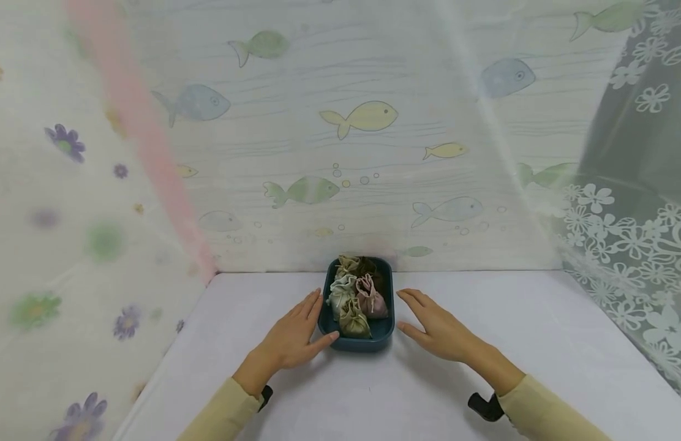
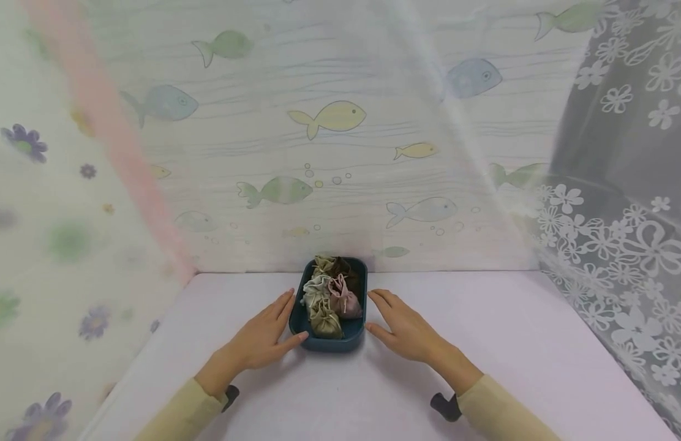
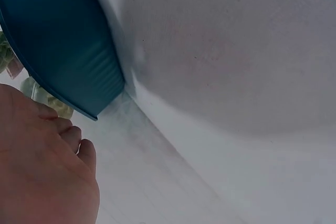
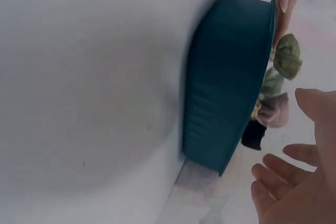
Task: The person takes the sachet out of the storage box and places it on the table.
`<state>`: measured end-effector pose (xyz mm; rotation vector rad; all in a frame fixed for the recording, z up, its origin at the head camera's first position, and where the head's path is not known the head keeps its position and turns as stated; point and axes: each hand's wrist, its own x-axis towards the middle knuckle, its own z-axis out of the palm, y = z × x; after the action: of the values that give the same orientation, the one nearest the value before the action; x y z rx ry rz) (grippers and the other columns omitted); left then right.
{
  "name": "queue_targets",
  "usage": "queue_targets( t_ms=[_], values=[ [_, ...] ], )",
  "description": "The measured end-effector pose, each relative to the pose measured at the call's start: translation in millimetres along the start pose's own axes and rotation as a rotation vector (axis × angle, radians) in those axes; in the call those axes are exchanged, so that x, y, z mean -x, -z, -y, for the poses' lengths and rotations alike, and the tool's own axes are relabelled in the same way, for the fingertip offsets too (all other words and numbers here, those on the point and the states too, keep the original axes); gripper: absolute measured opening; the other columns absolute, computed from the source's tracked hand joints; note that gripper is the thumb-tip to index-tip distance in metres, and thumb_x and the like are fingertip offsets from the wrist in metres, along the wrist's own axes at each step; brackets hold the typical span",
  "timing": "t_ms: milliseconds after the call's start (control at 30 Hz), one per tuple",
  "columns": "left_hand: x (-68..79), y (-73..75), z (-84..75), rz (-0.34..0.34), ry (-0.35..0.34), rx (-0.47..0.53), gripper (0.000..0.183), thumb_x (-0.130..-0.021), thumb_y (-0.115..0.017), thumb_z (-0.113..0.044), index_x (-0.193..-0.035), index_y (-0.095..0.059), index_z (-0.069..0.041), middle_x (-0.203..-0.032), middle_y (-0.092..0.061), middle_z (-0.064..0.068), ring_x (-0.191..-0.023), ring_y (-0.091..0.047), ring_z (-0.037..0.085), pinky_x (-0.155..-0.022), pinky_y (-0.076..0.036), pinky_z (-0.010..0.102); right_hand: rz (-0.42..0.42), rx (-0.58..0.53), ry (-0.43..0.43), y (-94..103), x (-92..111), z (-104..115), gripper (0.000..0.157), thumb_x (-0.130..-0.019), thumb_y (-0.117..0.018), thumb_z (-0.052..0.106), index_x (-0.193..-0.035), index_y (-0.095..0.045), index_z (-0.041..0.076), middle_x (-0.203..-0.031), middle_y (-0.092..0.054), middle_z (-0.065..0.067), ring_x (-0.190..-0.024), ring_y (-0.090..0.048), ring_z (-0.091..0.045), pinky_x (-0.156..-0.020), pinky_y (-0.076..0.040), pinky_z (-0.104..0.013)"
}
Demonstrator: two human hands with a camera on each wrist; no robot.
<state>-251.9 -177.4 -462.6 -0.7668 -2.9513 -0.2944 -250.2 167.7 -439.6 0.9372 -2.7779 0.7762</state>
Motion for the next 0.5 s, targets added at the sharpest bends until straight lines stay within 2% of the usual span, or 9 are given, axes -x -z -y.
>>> queue_targets(
  t_ms=[200,333,500],
  values=[
    [-0.6,2.7,-3.8,0.067,0.039,-0.013,0.098,-0.1,-0.027,-0.075,-0.164,-0.012,-0.002,-0.172,-0.006,0.013,-0.157,-0.013,0.028,-0.125,-0.023,0.045,0.018,-0.11,-0.026,-10.9,-11,7,0.065,-0.105,-0.06,0.037,-0.157,-0.037,0.004,-0.156,-0.043,-0.015,-0.143,-0.044,-0.034,-0.112,-0.041,-0.056],
    [-1.9,3.3,-5.8,0.078,0.033,0.002,0.097,-0.101,-0.029,-0.073,-0.163,-0.016,0.001,-0.171,-0.008,0.015,-0.157,-0.014,0.03,-0.124,-0.023,0.047,0.007,-0.16,0.0,-18.3,-18,9,0.062,-0.105,-0.062,0.034,-0.153,-0.043,0.0,-0.149,-0.051,-0.016,-0.138,-0.05,-0.035,-0.109,-0.044,-0.056],
    [-1.8,2.4,-7.4,0.093,0.033,0.01,0.096,-0.102,-0.03,-0.073,-0.162,-0.017,0.001,-0.171,-0.009,0.015,-0.157,-0.013,0.03,-0.125,-0.021,0.048,0.005,-0.207,0.01,-26.1,-24,15,0.059,-0.103,-0.065,0.029,-0.152,-0.045,0.0,-0.146,-0.053,-0.016,-0.136,-0.051,-0.035,-0.108,-0.045,-0.056]
  ],
)
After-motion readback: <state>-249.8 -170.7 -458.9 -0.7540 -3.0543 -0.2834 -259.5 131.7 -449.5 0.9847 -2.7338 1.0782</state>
